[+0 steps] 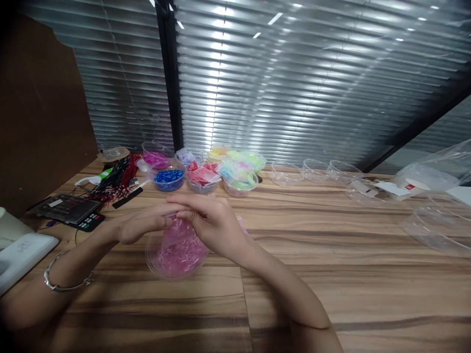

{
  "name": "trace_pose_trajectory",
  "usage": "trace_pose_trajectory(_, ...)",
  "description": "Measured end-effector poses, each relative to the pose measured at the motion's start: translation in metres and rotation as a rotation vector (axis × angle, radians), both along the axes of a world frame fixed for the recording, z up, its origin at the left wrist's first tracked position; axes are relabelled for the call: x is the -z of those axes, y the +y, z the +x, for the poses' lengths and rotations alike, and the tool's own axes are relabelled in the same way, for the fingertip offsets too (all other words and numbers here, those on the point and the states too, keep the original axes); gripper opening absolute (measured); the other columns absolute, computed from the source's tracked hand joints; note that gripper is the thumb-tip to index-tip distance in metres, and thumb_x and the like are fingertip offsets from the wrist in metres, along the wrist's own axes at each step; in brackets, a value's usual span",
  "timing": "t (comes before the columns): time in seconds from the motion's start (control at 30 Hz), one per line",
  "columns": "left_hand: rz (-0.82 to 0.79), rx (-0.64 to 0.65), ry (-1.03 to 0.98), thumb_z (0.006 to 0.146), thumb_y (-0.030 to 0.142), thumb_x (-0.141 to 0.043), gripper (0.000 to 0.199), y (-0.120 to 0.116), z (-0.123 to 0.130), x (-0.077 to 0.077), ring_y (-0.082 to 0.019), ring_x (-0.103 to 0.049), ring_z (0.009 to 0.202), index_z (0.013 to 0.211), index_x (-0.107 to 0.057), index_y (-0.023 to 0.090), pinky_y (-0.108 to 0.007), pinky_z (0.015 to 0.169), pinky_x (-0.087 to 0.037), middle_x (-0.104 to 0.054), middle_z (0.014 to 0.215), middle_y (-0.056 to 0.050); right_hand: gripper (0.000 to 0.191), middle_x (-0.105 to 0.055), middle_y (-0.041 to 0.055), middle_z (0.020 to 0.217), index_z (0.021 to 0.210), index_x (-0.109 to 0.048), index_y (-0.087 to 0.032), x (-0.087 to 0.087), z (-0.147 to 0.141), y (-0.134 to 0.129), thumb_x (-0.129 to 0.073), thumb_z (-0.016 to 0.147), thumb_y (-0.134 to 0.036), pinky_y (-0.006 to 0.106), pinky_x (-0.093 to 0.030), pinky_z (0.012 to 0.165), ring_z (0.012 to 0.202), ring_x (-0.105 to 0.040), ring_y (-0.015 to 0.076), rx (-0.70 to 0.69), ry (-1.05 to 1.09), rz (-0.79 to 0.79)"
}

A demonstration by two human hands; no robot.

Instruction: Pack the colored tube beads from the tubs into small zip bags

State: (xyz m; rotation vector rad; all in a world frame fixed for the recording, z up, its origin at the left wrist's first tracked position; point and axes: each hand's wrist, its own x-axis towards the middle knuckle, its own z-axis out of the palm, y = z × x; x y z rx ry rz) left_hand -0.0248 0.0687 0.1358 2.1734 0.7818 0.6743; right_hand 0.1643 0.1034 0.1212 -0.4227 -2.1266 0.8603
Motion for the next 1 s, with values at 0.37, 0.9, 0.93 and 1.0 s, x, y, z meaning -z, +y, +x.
trace_pose_trajectory(0.37, 0.003, 0.064, -0.061, 0.095, 0.023, -0.031, 0.034, 0.004, -0.001, 0.005, -0.021, -0.059, 0.108, 0.111, -0.06, 0.013, -0.034, 0.098, -0.045, -0.064, 0.118, -0.01, 0.027, -0.072, 0.0026, 0.09, 0.114, -0.068, -0.019, -0.001, -0.002, 0.0, -0.06, 0.088, -0.016, 0.025, -0.052, 0.073, 0.08, -0.066, 0.0134, 0.016, -0.003, -0.019)
trace_pose_trajectory(0.9, 0.081, 0.097, -0.001, 0.096, 0.037, -0.045, 0.029, 0.0, 0.0, -0.009, -0.021, -0.058, 0.101, 0.109, -0.057, 0.014, -0.031, 0.088, -0.048, -0.062, 0.11, -0.011, 0.03, -0.069, 0.0035, 0.109, 0.115, -0.066, -0.024, -0.011, 0.002, 0.004, -0.066, 0.086, -0.019, 0.033, -0.051, 0.089, 0.102, -0.063, 0.0174, -0.111, 0.085, 0.048)
trace_pose_trajectory(0.93, 0.097, 0.079, -0.001, 0.095, 0.037, -0.047, 0.027, 0.0, 0.001, -0.008, -0.02, -0.057, 0.1, 0.107, -0.057, 0.014, -0.031, 0.088, -0.048, -0.061, 0.108, -0.01, 0.03, -0.07, 0.0034, 0.109, 0.115, -0.066, -0.024, -0.01, 0.002, 0.004, -0.066, 0.086, -0.019, 0.034, -0.051, 0.09, 0.103, -0.063, 0.0179, -0.102, 0.105, 0.086)
trace_pose_trajectory(1.0, 0.115, 0.058, -0.011, 0.094, 0.037, -0.05, 0.026, 0.0, 0.002, -0.007, -0.02, -0.057, 0.101, 0.105, -0.058, 0.015, -0.031, 0.09, -0.047, -0.061, 0.109, -0.008, 0.028, -0.069, 0.0037, 0.11, 0.114, -0.066, -0.025, -0.009, 0.001, 0.004, -0.064, 0.087, -0.017, 0.036, -0.051, 0.091, 0.106, -0.062, 0.0188, -0.084, 0.128, 0.157)
